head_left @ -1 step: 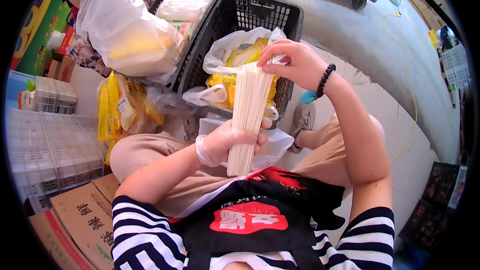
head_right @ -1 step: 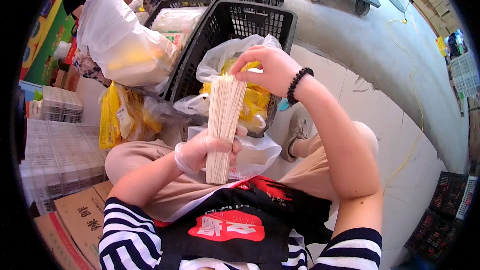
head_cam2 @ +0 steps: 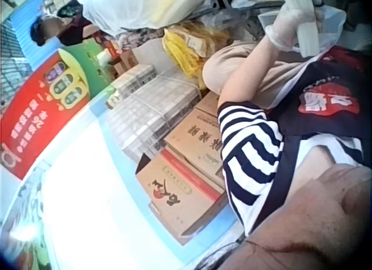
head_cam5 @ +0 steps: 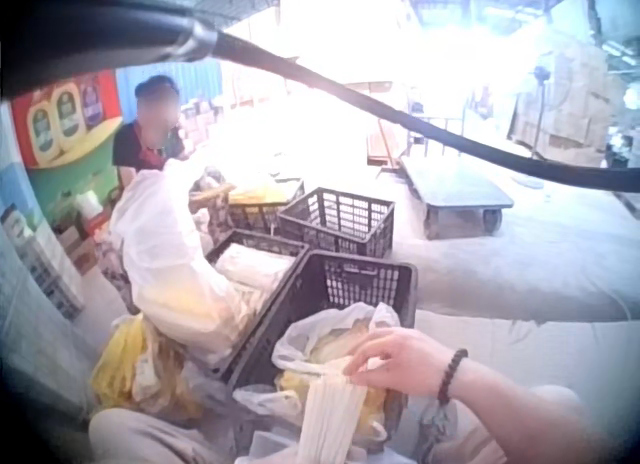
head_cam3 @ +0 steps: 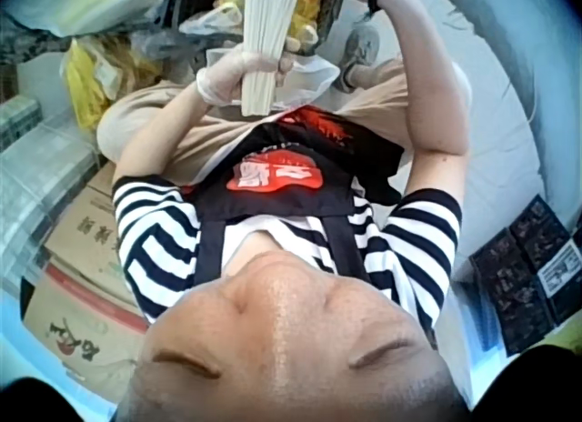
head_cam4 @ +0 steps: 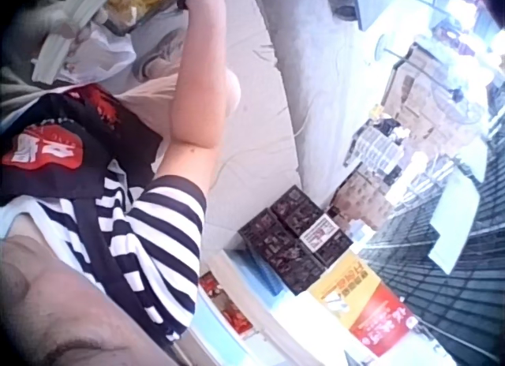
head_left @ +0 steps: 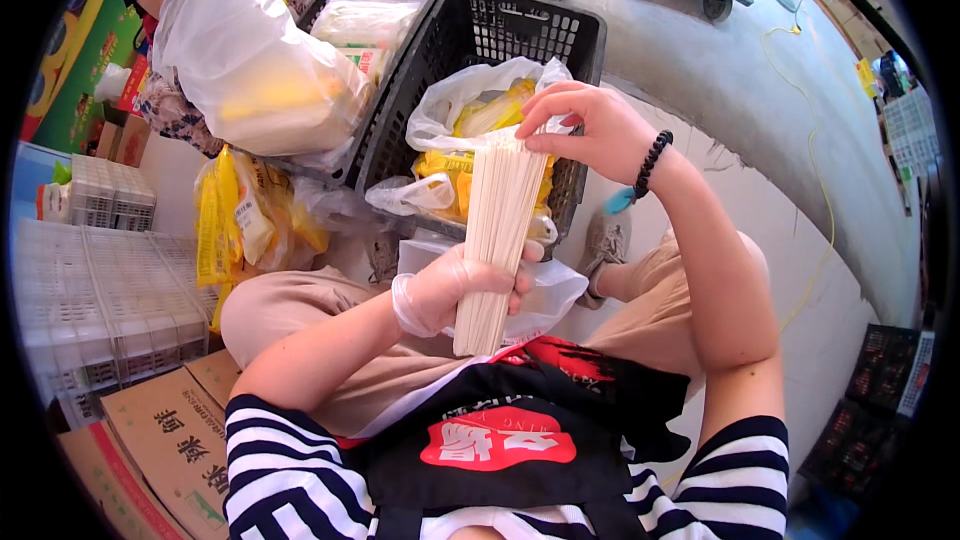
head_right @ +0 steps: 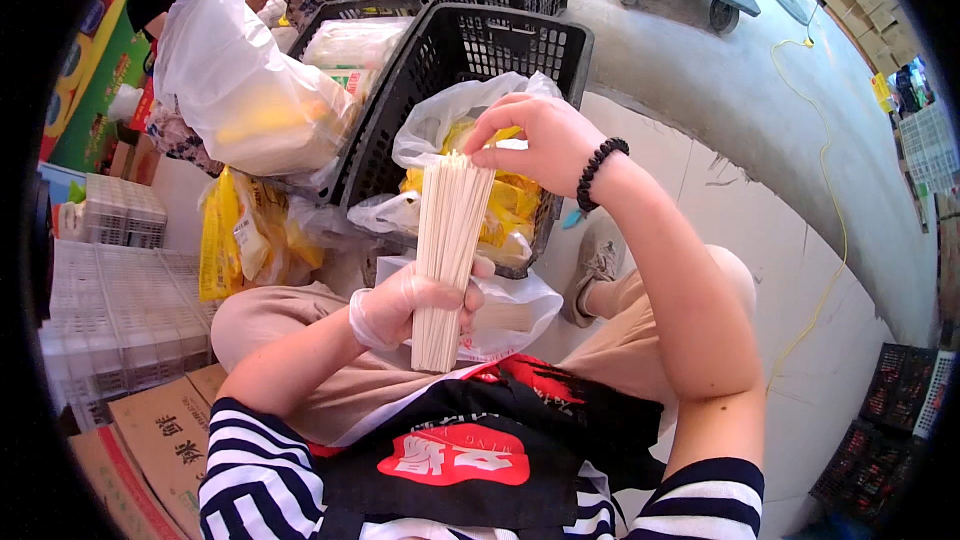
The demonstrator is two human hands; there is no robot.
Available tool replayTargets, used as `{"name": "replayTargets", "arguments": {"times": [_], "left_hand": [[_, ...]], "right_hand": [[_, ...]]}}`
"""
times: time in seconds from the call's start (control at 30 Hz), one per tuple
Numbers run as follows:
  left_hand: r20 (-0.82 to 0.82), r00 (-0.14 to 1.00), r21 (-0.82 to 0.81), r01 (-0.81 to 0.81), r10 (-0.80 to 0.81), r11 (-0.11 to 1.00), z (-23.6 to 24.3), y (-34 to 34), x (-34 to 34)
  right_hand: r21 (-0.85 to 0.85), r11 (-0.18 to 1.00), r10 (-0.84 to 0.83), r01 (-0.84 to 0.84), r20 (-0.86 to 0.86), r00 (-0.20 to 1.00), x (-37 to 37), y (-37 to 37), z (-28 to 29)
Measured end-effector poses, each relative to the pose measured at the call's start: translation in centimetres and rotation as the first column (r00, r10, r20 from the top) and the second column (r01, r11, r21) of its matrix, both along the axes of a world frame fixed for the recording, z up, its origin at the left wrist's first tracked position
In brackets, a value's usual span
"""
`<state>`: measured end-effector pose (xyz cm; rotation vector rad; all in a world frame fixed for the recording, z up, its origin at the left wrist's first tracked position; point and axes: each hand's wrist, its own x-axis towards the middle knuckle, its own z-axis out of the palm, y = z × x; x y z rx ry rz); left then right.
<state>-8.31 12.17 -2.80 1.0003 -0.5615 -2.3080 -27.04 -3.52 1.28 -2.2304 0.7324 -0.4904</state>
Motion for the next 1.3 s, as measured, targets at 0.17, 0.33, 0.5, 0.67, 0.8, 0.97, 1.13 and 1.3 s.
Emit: {"name": "replayTargets", "arguments": {"times": [0.17, 0.33, 0.5, 0.67, 0.8, 0.97, 1.13, 1.3], "left_hand": [[-0.009, 0.999, 0.003, 0.054, -0.054, 0.999, -0.2, 0.1, 0.6], [0.033, 0.998, 0.003, 0.059, -0.059, 0.998, 0.0, -0.1, 0.6], [0.006, 0.999, -0.006, 0.052, -0.052, 0.999, 0.0, 0.0, 0.5], [-0.021, 1.000, -0.022, 0.020, -0.021, 1.000, -0.8, 0.1, 0.5], [-0.024, 0.999, -0.022, -0.029, 0.028, 0.999, -1.3, 0.2, 0.5], [0.038, 0.998, -0.043, -0.056, 0.058, 0.998, -0.8, 0.1, 0.1], [0.031, 0.997, -0.009, -0.069, 0.069, 0.998, -0.7, 0.0, -0.1], [0.054, 0.996, 0.001, -0.073, 0.073, 0.997, -0.6, -0.2, 0.1]], "right_hand": [[0.148, 0.986, 0.082, -0.076, -0.032, 0.996, -0.5, -0.1, 0.7], [0.413, 0.908, 0.021, -0.073, 0.131, 0.991, -1.0, -0.9, -0.3], [0.411, 0.911, -0.032, -0.044, 0.177, 0.984, -1.7, -1.9, -0.2], [0.474, 0.880, -0.123, -0.006, 0.241, 0.963, -1.8, -2.2, -0.5], [0.548, 0.831, -0.263, 0.100, 0.227, 0.938, -2.0, -2.1, -0.1], [0.678, 0.721, -0.352, 0.139, 0.186, 0.917, -1.4, -1.6, 0.4], [0.747, 0.656, -0.363, 0.112, 0.182, 0.914, -1.2, -1.9, -0.5], [0.759, 0.629, -0.481, 0.166, 0.212, 0.851, -1.2, -2.1, 0.5]]}}
